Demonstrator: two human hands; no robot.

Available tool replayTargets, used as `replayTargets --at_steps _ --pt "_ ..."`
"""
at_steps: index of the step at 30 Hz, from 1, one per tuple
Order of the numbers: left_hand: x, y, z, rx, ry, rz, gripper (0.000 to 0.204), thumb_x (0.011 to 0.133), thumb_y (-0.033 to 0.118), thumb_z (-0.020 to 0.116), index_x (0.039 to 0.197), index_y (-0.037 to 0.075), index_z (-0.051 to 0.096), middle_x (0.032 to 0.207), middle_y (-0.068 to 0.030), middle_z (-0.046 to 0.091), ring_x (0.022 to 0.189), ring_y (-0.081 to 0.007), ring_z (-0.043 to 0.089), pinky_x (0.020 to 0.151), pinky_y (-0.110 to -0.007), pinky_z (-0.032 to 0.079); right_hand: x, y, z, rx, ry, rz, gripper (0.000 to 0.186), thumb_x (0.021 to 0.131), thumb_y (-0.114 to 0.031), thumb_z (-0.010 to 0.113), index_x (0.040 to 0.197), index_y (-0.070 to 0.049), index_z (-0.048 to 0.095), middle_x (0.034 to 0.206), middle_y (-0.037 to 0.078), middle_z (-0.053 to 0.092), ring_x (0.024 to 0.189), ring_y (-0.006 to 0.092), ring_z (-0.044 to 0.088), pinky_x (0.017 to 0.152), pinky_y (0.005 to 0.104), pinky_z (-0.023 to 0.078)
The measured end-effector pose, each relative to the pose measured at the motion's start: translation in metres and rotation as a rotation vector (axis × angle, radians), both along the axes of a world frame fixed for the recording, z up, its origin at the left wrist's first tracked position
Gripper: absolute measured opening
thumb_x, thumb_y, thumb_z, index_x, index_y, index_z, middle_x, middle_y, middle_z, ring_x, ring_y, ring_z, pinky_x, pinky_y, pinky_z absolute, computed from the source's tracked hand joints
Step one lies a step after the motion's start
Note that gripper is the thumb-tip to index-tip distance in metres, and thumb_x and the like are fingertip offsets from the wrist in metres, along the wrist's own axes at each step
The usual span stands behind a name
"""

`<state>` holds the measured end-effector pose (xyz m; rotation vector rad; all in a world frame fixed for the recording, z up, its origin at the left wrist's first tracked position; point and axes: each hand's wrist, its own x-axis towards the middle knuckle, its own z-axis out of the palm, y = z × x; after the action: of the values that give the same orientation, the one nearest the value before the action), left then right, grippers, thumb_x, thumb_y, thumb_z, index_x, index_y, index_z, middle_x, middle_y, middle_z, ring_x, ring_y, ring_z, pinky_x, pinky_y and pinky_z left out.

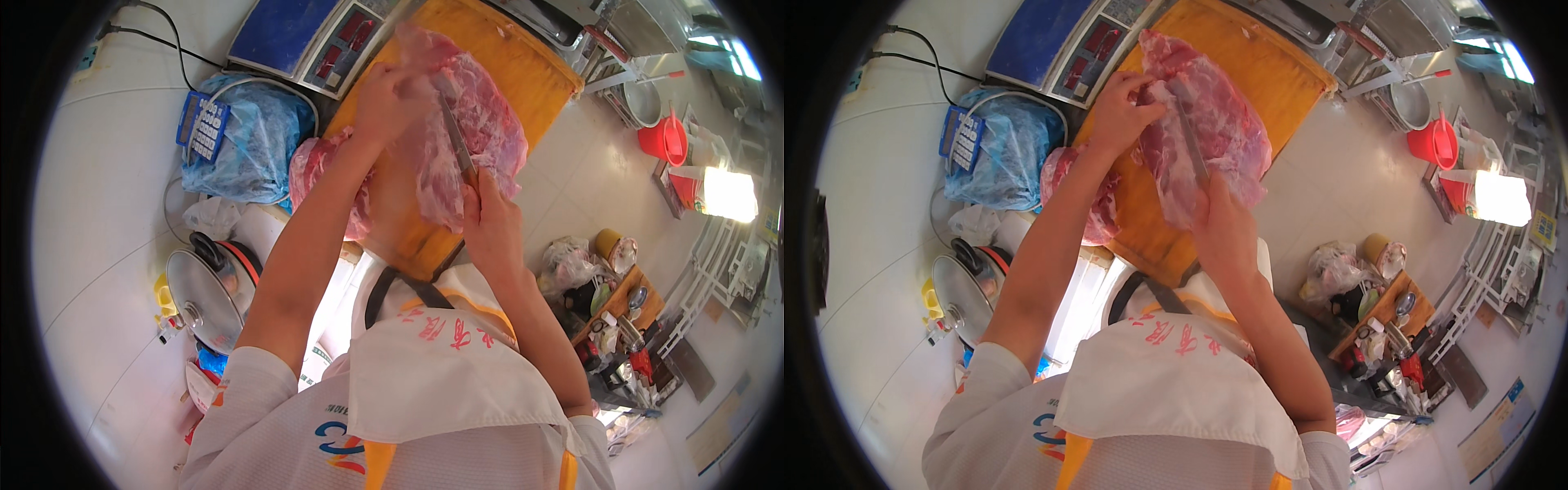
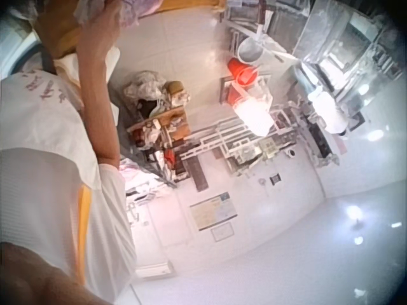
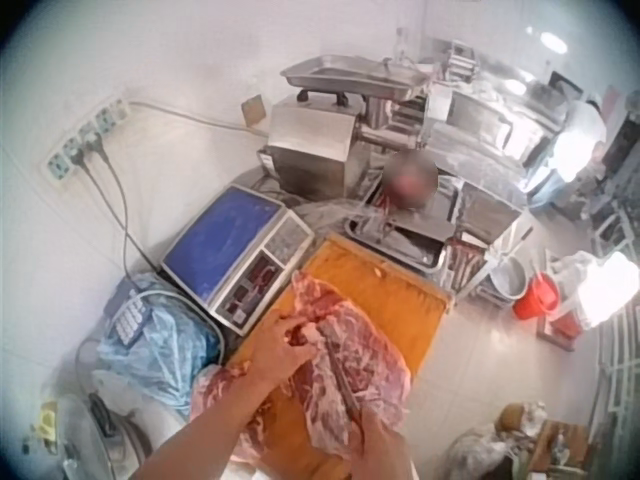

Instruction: The person slices a large piece of raw pork into smaller portions using a knife on a wooden cutting board, setting the pieces aside.

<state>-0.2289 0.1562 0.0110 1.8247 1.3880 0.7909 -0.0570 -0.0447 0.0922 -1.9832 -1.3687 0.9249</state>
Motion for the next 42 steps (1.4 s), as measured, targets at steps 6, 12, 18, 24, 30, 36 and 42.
replayTargets --at_steps 6,12,18,24,30,36,42 --pt "-0.007 0.007 -0.013 0.04 0.017 0.039 0.054 0.075 0.027 0.089 0.123 0.004 0.08 0.12 -0.0108 0.071 0.105 -0.0264 0.071 0.095 -0.035 0.057 0.004 -0.022 0.056 -0.33 -0.019 0.147 0.017 0.112 -0.018 0.056 0.12 -0.003 0.055 0.096 0.03 0.072 0.09 0.0549 0.068 0.075 0.0618 0.051" --pt "-0.005 0.011 -0.015 0.018 -0.034 0.034 0.054 0.076 0.029 0.09 0.122 0.003 0.081 0.12 -0.0111 0.072 0.106 -0.0263 0.071 0.094 -0.035 0.057 -0.008 0.005 0.038 -0.07 -0.034 0.058 0.015 0.11 -0.014 0.061 0.117 -0.001 0.058 0.088 0.03 0.068 0.08 0.055 0.066 0.069 0.0567 0.051" --pt "-0.009 0.01 -0.014 0.008 0.004 0.035 0.053 0.077 0.03 0.09 0.122 0.003 0.08 0.12 -0.0111 0.071 0.105 -0.0264 0.071 0.094 -0.036 0.057 -0.012 -0.043 0.03 -0.198 -0.052 0.125 0.016 0.11 -0.013 0.06 0.117 0.001 0.057 0.088 0.03 0.069 0.083 0.0549 0.067 0.069 0.0579 0.051" --pt "-0.01 0.011 -0.014 0.035 -0.011 0.013 0.053 0.079 0.029 0.088 0.123 0.002 0.078 0.119 -0.0128 0.07 0.103 -0.0268 0.072 0.094 -0.037 0.058 -0.016 -0.023 0.053 -0.129 -0.051 0.074 0.014 0.11 -0.013 0.059 0.116 0.0 0.057 0.089 0.03 0.071 0.084 0.0546 0.068 0.069 0.0596 0.051" --pt "-0.013 0.006 -0.01 0.036 0.024 -0.001 0.053 0.081 0.029 0.088 0.125 0.002 0.077 0.124 -0.0155 0.07 0.108 -0.0295 0.073 0.097 -0.038 0.058 -0.025 -0.048 0.021 -0.156 -0.144 0.101 0.015 0.112 -0.015 0.058 0.118 -0.001 0.058 0.087 0.028 0.071 0.081 0.0546 0.067 0.07 0.0603 0.05" --pt "0.003 -0.023 0.032 -0.051 0.001 0.045 0.072 0.08 0.034 0.089 0.143 0.004 0.068 0.135 -0.0219 0.067 0.128 -0.0362 0.066 0.109 -0.044 0.053 -0.008 -0.076 0.053 -0.276 -0.032 0.081 0.016 0.11 -0.012 0.062 0.124 -0.003 0.061 0.087 0.027 0.071 0.081 0.0519 0.068 0.068 0.0563 0.052" --pt "0.005 -0.061 0.029 -0.082 0.085 -0.007 0.1 0.073 0.023 0.09 0.165 0.013 0.051 0.139 -0.0288 0.066 0.135 -0.0412 0.063 0.116 -0.047 0.05 0.001 -0.093 0.031 -0.203 -0.107 0.048 0.022 0.11 -0.012 0.063 0.13 -0.004 0.064 0.086 0.026 0.07 0.078 0.0493 0.068 0.067 0.0514 0.053"
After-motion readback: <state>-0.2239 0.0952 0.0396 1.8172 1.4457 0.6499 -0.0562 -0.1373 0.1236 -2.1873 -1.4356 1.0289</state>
